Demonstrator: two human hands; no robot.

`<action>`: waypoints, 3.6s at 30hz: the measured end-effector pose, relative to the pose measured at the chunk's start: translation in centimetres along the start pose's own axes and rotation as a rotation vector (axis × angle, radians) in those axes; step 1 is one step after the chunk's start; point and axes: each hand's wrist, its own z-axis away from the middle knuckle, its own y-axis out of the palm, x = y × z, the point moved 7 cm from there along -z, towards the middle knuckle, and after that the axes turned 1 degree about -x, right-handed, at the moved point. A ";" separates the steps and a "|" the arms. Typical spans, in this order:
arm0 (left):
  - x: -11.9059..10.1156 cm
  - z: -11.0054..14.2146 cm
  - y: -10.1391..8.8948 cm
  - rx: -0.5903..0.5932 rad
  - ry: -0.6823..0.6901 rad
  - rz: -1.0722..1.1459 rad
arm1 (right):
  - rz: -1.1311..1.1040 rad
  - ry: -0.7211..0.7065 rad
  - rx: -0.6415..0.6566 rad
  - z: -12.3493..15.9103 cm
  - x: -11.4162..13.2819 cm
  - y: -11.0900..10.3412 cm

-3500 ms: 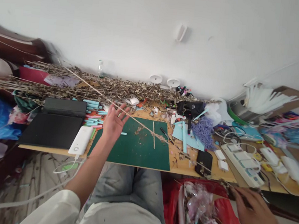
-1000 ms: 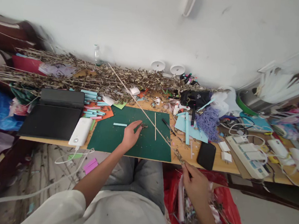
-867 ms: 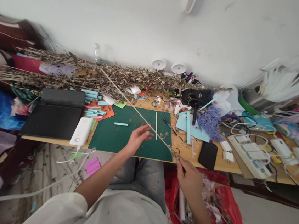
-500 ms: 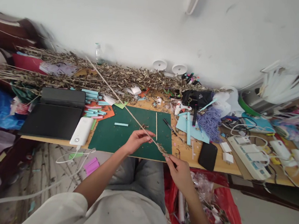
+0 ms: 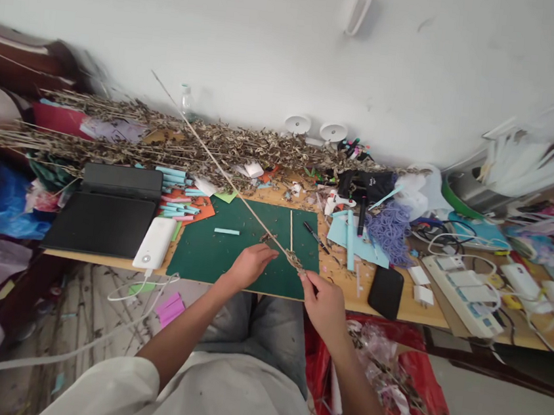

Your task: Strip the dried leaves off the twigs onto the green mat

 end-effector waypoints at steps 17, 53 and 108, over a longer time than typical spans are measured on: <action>-0.6 -0.9 -2.3 -0.270 -0.283 0.721 | 0.347 -0.167 0.107 -5.4 4.5 0.8; -1.2 -2.1 -6.4 -0.466 -0.173 0.780 | -0.357 -0.343 -0.014 -12.9 10.1 2.8; -0.3 -0.3 -11.2 -0.734 -0.072 0.745 | 0.072 -0.481 0.242 -10.0 8.5 2.8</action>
